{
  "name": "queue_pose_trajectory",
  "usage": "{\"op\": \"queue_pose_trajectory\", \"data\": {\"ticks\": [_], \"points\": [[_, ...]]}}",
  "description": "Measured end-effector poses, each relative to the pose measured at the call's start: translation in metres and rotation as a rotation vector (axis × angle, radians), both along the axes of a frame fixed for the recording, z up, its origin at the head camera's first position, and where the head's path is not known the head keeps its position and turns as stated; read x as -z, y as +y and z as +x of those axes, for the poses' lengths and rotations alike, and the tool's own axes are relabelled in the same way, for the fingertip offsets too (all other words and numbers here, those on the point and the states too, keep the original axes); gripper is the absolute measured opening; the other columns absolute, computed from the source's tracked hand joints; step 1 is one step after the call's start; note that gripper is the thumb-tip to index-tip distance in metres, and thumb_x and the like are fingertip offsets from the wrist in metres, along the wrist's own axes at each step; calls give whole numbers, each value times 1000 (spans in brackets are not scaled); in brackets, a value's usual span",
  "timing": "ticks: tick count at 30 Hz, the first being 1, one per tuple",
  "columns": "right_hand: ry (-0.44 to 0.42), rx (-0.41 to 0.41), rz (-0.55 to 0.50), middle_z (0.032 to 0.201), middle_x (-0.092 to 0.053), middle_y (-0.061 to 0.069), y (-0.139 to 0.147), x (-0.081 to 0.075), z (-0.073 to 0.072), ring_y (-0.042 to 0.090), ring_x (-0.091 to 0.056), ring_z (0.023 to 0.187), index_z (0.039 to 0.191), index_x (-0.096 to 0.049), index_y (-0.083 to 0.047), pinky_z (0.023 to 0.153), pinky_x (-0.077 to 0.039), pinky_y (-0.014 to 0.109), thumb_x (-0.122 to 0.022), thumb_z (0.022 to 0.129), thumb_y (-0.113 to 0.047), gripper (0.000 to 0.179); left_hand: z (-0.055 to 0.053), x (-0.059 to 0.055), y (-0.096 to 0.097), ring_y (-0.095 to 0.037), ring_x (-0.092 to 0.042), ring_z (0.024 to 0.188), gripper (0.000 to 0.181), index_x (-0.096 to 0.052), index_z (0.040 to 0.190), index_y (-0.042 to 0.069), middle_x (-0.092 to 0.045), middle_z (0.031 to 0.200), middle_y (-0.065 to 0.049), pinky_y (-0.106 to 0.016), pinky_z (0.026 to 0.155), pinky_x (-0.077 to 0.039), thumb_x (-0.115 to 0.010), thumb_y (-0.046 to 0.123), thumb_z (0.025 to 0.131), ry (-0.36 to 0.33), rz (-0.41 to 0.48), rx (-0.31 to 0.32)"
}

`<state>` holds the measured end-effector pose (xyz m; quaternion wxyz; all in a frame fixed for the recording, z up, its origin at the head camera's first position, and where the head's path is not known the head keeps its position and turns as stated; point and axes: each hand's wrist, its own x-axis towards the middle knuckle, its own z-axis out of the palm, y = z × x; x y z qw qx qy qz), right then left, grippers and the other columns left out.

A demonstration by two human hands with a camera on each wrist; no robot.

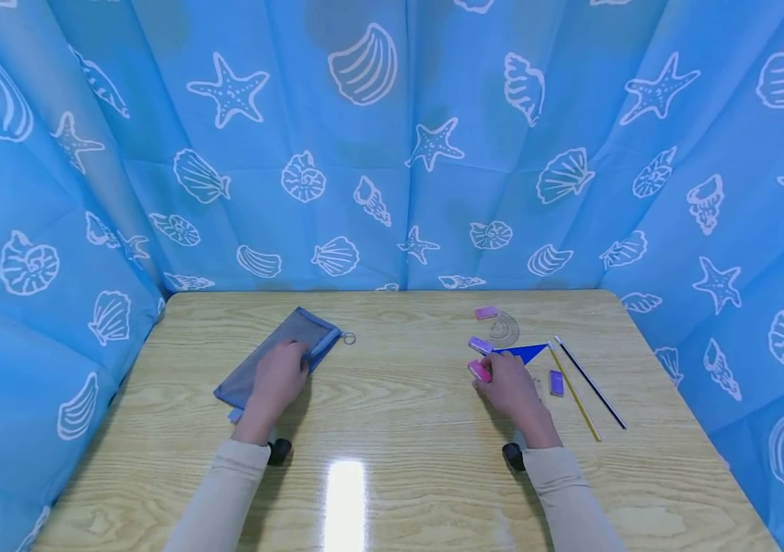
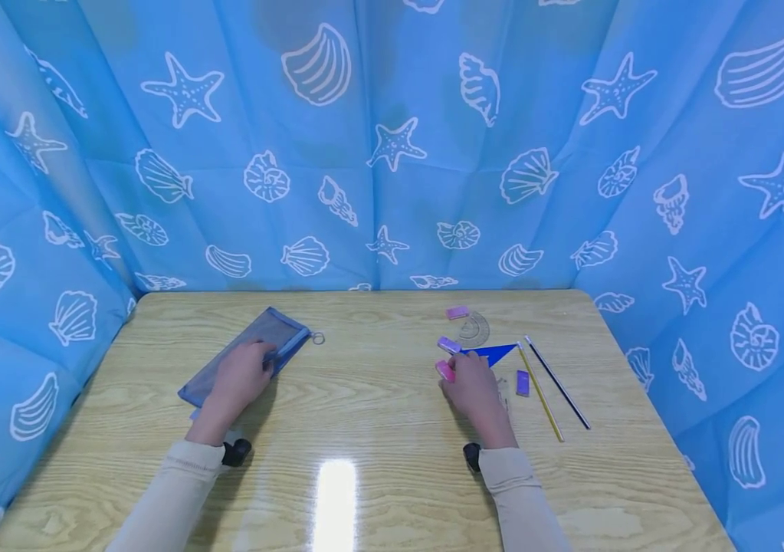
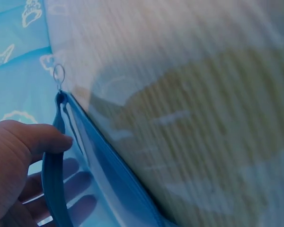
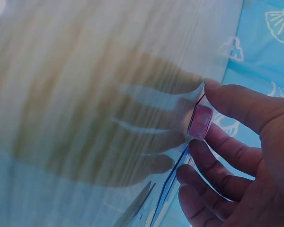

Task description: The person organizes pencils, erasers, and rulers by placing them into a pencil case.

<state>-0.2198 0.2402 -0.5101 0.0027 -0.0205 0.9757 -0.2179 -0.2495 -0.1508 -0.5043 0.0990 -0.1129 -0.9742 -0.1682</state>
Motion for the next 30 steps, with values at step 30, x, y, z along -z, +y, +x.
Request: {"op": "queue_pose_trajectory", "data": {"ticks": [30], "points": [[-64,-4,24,86,-56,10,-1,-2,0,24,-52,78,103,-65,0,67,-47,39,-73,94,-14,18,-13,-14,-13,-28,-66,80,25,-64,116,-15,-69,93,-22,-36,67,-53,-45,-4,103,-312,380,93]]}}
